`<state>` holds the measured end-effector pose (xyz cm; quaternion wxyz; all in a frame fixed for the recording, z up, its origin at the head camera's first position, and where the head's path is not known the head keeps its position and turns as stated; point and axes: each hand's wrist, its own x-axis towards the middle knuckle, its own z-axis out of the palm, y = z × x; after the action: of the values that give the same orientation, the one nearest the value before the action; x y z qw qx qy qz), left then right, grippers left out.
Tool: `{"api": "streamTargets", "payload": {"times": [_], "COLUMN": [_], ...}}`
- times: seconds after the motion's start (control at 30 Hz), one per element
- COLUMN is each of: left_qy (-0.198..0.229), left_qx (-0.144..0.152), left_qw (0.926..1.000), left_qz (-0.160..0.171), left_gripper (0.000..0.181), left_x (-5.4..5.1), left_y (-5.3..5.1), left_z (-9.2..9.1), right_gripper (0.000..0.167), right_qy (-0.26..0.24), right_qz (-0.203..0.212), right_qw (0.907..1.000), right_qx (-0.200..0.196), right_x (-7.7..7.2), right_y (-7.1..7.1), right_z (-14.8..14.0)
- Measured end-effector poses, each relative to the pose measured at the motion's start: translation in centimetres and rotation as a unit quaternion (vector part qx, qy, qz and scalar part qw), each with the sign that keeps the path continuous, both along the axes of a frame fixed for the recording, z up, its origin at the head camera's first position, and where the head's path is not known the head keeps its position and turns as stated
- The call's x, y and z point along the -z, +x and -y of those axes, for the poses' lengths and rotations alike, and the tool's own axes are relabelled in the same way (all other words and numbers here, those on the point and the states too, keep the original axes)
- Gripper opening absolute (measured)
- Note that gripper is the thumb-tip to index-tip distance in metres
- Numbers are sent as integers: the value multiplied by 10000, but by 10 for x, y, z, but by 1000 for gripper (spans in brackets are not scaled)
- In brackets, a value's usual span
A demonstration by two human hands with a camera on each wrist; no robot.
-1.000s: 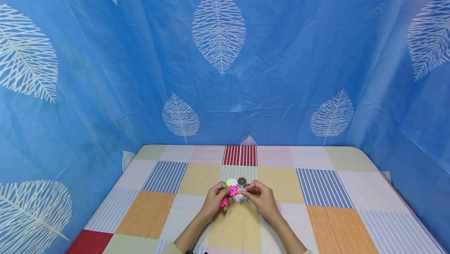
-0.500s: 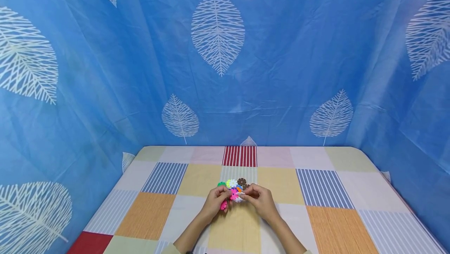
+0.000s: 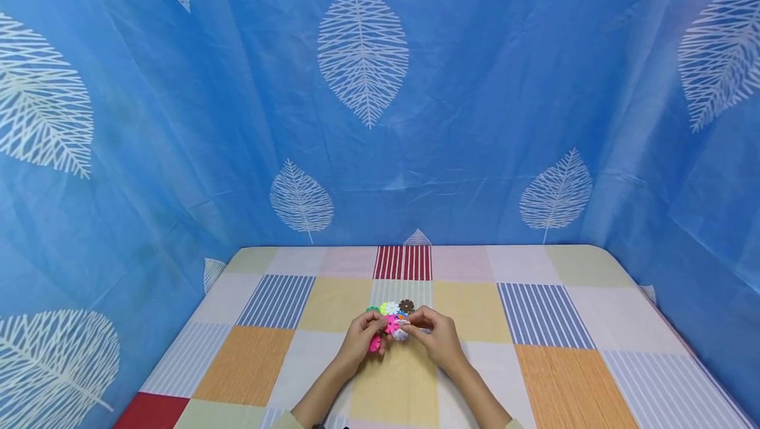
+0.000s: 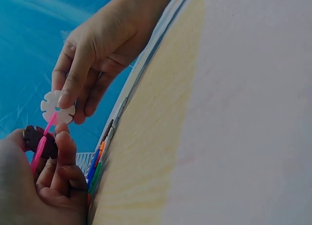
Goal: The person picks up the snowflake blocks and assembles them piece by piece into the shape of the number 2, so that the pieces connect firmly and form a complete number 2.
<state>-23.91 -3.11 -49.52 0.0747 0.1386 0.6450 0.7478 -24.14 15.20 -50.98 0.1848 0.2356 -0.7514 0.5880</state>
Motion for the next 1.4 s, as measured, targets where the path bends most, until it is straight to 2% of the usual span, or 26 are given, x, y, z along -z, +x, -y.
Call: {"api": "streamTargets", "payload": {"times": [0.13,0.23,0.3,0.4,0.63,1.0,1.13,1.2,1.27,1.33,1.4], "left_qy": [88,199,240,192,150,147,138,133,130,105,95], "left_qx": [-103,-225,-327,-434,-471,-489,-502,-507,-516,-536,-553], "left_qw": [9999,9995,9990,9987,9987,9987,9986,9986,9986,9985,9984], "left_qz": [67,136,165,162,85,93,74,50,36,55,64], "left_gripper": [15,14,14,14,11,12,12,12,11,11,11], "left_x": [5,14,20,26,26,28,28,28,29,29,30], "left_y": [-3,-9,-12,-15,-14,-15,-14,-14,-14,-14,-15], "left_z": [0,-1,-1,-3,-5,-6,-6,-5,-5,-4,-4], "right_gripper": [21,25,26,27,28,27,26,24,24,28,32], "right_qy": [562,1161,1463,1744,2094,1945,1510,941,173,-580,-1172], "right_qz": [-351,-724,-794,-617,-147,58,343,678,1106,1560,1927], "right_qw": [9969,9881,9825,9781,9721,9752,9843,9915,9934,9860,9735], "right_qx": [435,705,840,955,1046,1057,853,592,255,-89,-380], "right_x": [12,15,17,20,24,26,26,24,22,20,18], "right_y": [-9,-11,-11,-11,-13,-12,-12,-13,-13,-13,-12], "right_z": [-8,-17,-23,-31,-40,-38,-36,-34,-32,-30,-27]}}
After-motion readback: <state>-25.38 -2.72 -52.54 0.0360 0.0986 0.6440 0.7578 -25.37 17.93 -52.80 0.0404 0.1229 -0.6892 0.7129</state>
